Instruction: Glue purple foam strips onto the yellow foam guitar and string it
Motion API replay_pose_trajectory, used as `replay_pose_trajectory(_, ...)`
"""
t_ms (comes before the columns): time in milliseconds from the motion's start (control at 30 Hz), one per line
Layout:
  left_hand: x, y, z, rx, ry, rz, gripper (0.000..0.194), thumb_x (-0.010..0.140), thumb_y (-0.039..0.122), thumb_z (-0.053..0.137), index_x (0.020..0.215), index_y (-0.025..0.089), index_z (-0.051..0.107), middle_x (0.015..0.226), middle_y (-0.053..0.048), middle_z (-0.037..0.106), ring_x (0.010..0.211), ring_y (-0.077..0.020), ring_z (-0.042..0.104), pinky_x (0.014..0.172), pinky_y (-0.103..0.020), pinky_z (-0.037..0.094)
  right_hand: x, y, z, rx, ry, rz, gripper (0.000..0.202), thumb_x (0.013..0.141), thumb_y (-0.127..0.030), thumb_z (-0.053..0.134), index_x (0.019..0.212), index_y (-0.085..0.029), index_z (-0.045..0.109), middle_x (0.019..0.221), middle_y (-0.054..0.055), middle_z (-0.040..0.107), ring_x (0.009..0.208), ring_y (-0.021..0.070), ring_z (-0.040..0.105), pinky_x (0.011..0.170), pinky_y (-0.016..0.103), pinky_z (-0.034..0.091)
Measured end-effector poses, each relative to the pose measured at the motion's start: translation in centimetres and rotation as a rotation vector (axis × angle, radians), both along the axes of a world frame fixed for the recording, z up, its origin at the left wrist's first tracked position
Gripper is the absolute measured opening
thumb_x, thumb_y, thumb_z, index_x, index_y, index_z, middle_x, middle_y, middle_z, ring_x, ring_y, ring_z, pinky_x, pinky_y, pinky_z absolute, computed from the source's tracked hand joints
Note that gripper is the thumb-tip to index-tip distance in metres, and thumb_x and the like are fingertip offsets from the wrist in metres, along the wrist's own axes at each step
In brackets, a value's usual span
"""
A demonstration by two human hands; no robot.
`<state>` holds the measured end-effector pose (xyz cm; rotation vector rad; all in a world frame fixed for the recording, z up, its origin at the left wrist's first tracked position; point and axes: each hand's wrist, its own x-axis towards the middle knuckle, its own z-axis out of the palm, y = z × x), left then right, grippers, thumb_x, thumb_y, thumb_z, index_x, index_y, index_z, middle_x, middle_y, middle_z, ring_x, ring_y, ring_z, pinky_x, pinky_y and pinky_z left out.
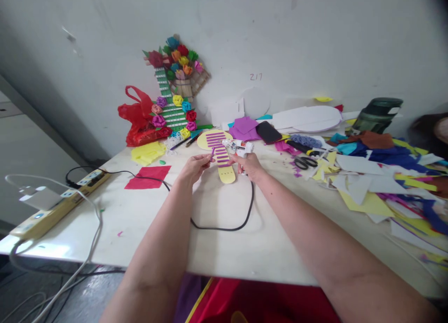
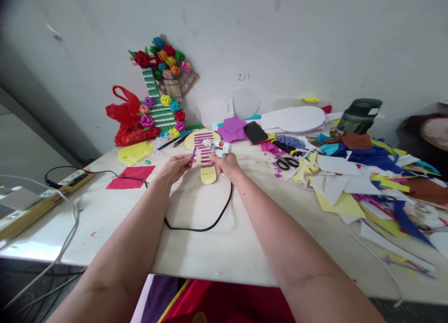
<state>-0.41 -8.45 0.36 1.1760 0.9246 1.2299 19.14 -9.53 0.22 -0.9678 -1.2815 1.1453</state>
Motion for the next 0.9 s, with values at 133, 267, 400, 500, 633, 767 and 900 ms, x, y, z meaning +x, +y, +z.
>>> replay_pose_trajectory(133,0.04,-0.12,0.1,-0.028,-0.091,0.013,0.021,0.058,0.022,0.073,0.072,0.008,0.067,0.065,-0.005,0.062,0.053,-0.0063,0.047,0.055,-0.022,0.038,0.09,-0.21,0.06,0.001,-0.023,0.061,0.031,0.06,-0.041,0.067,0.063,-0.011,0.059,0.059,0.004,0.065,0.026,0.0046,0.036,0.03,0.021,0.029)
replay_pose_trajectory(267,-0.11,-0.05,0.03,-0.061,-0.16,0.017,0.019,0.059,0.017,0.071,0.074,0.007,0.066,0.065,-0.005,0.061,0.054,-0.0065,0.048,0.057,-0.021,0.04,0.16,-0.5,0.26,0.005,-0.051,0.085,0.032,0.059,-0.042,0.068,0.062,-0.011,0.059,0.059,0.004,0.065,0.026,0.0043,0.037,0.03,0.021,0.027)
replay_pose_trajectory(400,-0.44,0.36,-0.44,-0.066,-0.192,-0.003,0.02,0.059,0.014,0.069,0.078,0.007,0.065,0.067,-0.005,0.061,0.054,-0.0062,0.048,0.057,-0.021,0.041,0.13,-0.58,0.22,0.019,-0.078,0.093,0.034,0.059,-0.044,0.068,0.066,-0.012,0.06,0.057,0.003,0.065,0.026,0.004,0.036,0.029,0.02,0.028)
replay_pose_trajectory(500,-0.6,0.6,-0.73,-0.064,-0.205,-0.002,0.019,0.061,0.015,0.068,0.078,0.007,0.065,0.066,-0.005,0.061,0.053,-0.0061,0.048,0.056,-0.021,0.04,0.06,-0.52,0.01,0.031,-0.09,0.105,0.034,0.059,-0.043,0.068,0.068,-0.012,0.06,0.058,0.003,0.065,0.026,0.0043,0.036,0.029,0.02,0.03)
replay_pose_trajectory(633,-0.61,0.62,-0.79,-0.068,-0.19,0.011,0.018,0.061,0.015,0.068,0.078,0.008,0.065,0.066,-0.005,0.061,0.053,-0.0061,0.048,0.055,-0.021,0.04,-0.08,-0.58,0.0,0.027,-0.118,0.119,0.032,0.06,-0.042,0.068,0.067,-0.013,0.059,0.056,0.002,0.064,0.026,0.0042,0.037,0.028,0.02,0.03)
replay_pose_trajectory(767,-0.63,0.64,-0.81,-0.069,-0.182,0.018,0.018,0.061,0.017,0.069,0.077,0.009,0.065,0.066,-0.004,0.061,0.053,-0.0058,0.048,0.055,-0.02,0.04,-0.22,-0.81,0.33,0.002,-0.137,0.105,0.03,0.059,-0.04,0.07,0.065,-0.013,0.058,0.051,0.0,0.061,0.025,0.0046,0.037,0.027,0.02,0.029)
replay_pose_trajectory(900,-0.64,0.64,-0.82,-0.068,-0.182,0.013,0.019,0.06,0.016,0.07,0.077,0.009,0.066,0.066,-0.004,0.062,0.053,-0.0053,0.047,0.054,-0.019,0.039,-0.32,-0.9,0.47,-0.009,-0.156,0.093,0.029,0.058,-0.038,0.07,0.063,-0.013,0.057,0.049,-0.001,0.059,0.025,0.0047,0.037,0.027,0.02,0.03)
